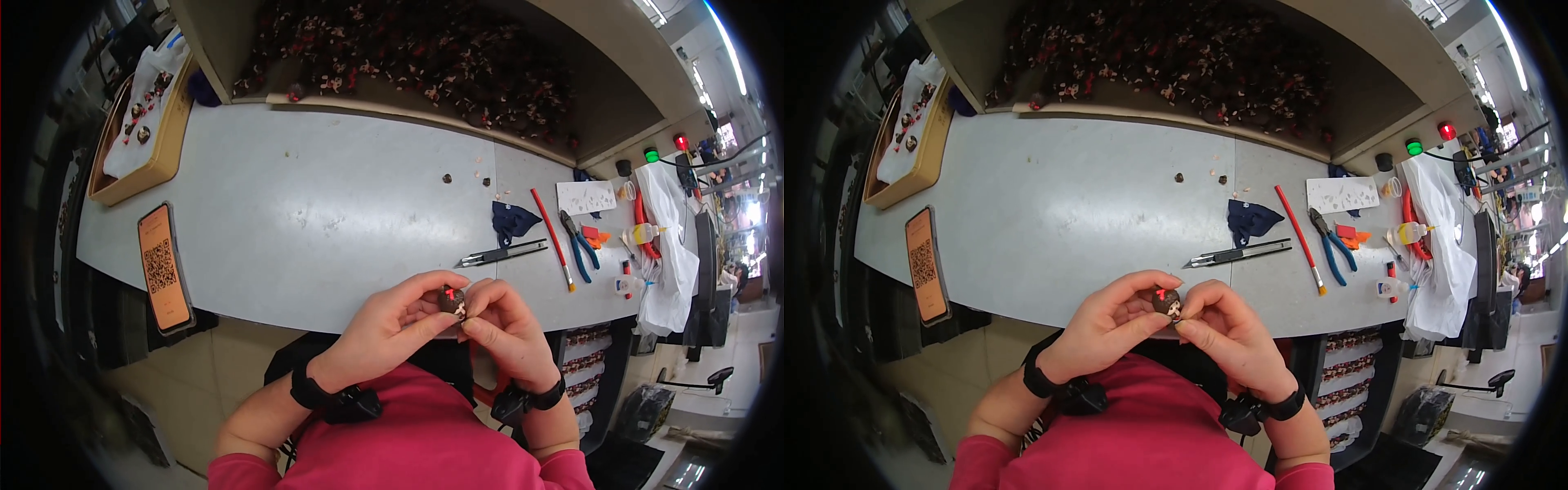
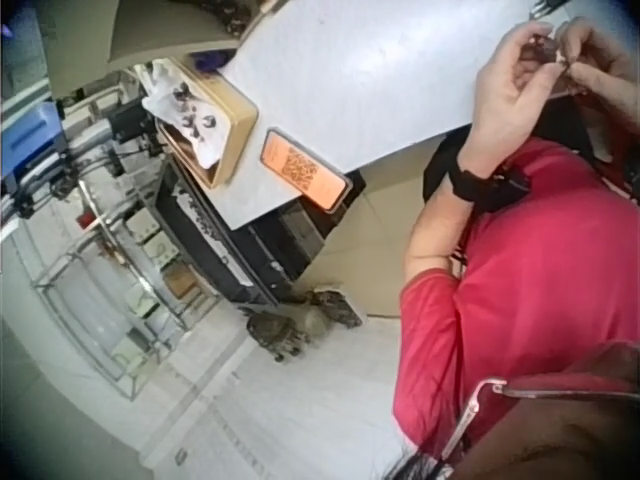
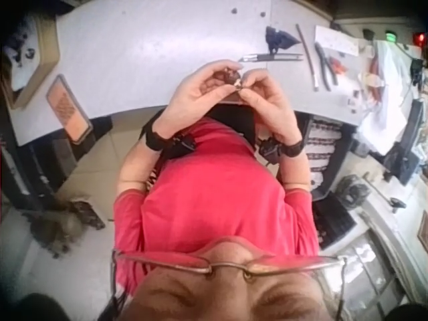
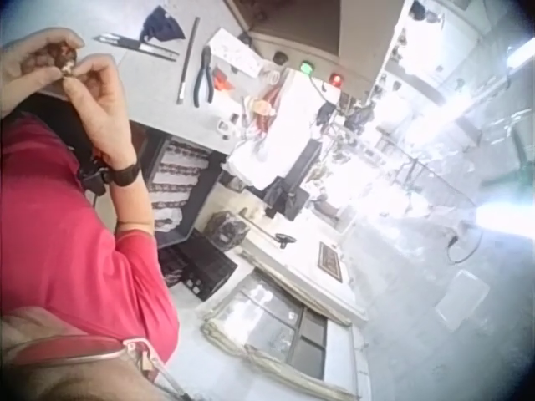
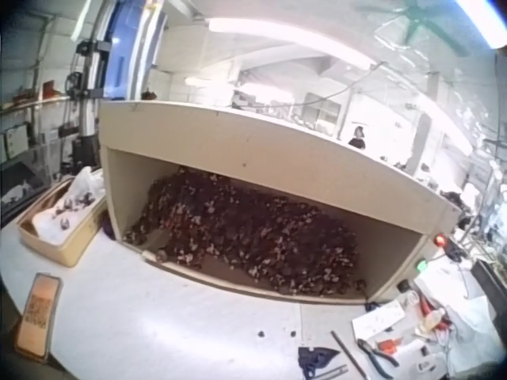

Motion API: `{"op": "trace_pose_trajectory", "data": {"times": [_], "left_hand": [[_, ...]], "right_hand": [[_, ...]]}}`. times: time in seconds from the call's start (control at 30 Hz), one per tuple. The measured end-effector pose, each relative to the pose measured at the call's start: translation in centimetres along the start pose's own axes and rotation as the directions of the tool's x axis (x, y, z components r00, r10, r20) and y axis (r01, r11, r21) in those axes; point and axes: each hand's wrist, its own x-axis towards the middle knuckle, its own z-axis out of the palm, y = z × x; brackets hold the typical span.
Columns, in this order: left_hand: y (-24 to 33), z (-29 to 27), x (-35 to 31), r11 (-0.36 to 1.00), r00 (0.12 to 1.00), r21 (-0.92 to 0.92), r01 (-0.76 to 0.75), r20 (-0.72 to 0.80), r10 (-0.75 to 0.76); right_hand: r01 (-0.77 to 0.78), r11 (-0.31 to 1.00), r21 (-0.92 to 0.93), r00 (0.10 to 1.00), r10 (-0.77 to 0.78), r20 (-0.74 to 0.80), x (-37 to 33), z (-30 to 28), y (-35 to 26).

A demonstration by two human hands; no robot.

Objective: Assembling small doll figurines by applying glue to components and placing the finished items into a storage tray.

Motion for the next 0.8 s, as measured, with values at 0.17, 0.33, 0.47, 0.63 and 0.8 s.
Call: {"op": "trace_pose_trajectory", "data": {"times": [0.17,0.33,0.47,0.63,0.8], "left_hand": [[0.9,0.0,0.1,0.999,0.999,-0.022,0.035,0.005,-0.035],[1.2,0.0,0.1,0.998,0.998,-0.023,0.056,0.028,-0.056],[1.2,-0.1,0.1,0.998,0.998,0.032,0.046,0.036,-0.047],[1.1,-0.2,0.2,0.997,0.999,0.066,0.051,0.014,-0.052],[0.7,0.8,0.7,0.993,0.995,0.091,0.077,-0.067,-0.071]], "right_hand": [[0.123,0.988,-0.091,0.992,-0.122,0.01,-0.3,-0.2,0.8],[0.133,0.98,-0.15,0.99,-0.138,-0.027,-0.5,0.0,0.5],[0.163,0.956,-0.245,0.984,-0.174,-0.024,-0.6,0.0,0.4],[0.233,0.848,-0.476,0.958,-0.283,-0.035,-0.5,0.3,-0.4],[0.33,0.479,-0.814,0.882,-0.463,0.085,-0.7,0.2,-1.3]]}}
